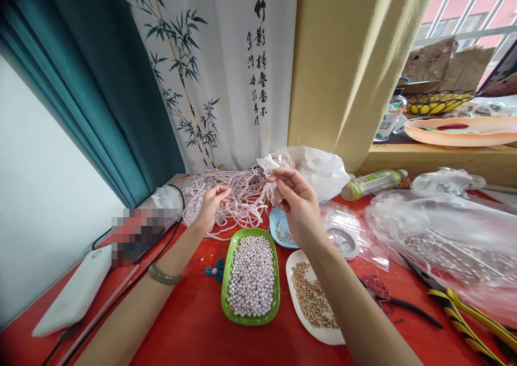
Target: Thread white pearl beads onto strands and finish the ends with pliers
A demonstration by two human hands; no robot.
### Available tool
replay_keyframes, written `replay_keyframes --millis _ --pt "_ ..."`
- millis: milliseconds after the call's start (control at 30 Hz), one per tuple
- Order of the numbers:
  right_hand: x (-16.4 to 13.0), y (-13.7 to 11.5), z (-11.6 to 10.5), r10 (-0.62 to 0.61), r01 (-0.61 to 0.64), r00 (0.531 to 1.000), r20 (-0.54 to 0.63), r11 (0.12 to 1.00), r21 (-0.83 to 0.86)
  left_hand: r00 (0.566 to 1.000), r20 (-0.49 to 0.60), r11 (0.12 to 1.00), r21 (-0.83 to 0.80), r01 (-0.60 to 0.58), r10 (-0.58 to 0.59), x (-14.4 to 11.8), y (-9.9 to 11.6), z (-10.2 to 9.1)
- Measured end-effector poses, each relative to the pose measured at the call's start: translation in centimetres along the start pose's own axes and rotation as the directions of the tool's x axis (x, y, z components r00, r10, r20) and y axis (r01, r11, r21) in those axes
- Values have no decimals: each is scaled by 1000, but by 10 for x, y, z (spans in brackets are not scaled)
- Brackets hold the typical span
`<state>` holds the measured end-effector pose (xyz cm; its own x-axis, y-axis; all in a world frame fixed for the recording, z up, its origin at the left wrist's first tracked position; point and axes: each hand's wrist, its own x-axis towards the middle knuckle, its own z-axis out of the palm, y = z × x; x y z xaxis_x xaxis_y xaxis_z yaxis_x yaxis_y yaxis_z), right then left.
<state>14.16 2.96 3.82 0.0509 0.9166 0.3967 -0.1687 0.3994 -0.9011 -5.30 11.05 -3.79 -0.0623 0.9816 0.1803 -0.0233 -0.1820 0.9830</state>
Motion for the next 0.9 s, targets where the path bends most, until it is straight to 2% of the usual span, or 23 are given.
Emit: replay_keyframes --millis 67,133,233,300,333,400,467,567,667,767,833,900 --pt "2 -5 -5 -34 35 999 -19 999 26 997 74 1000 -4 19 -18 0 3 -3" --pt "7 -9 -12 -64 65 997 -42 998 17 974 222 999 11 41 -42 0 10 -7" --pt "18 -15 -20 -93 91 993 -68 995 -40 885 458 994 97 49 -89 -1 20 -11" --pt "26 -19 -23 -94 91 993 -66 994 -53 838 537 987 160 10 -96 -2 23 -10" --pt "29 -22 -23 -91 88 994 -58 995 -50 836 542 984 175 -15 -83 -3 23 -9" --pt "31 -27 -19 -70 69 997 -30 997 -24 864 501 988 152 -32 -49 -5 20 -5" --pt "28 -29 -12 -33 33 999 13 999 13 887 458 997 72 23 -53 -8 17 1" --pt "19 -27 2 32 -35 996 84 999 40 882 465 995 -32 97 -71 -14 13 12" --pt "11 -18 15 73 -88 982 176 993 80 883 469 999 -27 -18 29 -20 12 21" --pt "9 -9 23 91 -123 963 254 986 114 839 538 996 -14 -86 81 -23 10 25" --pt "8 -4 26 104 -140 954 283 984 108 793 606 998 -45 -44 62 -24 6 27" --pt "8 0 25 113 -152 951 288 982 114 774 631 998 -64 -12 49 -23 0 27"
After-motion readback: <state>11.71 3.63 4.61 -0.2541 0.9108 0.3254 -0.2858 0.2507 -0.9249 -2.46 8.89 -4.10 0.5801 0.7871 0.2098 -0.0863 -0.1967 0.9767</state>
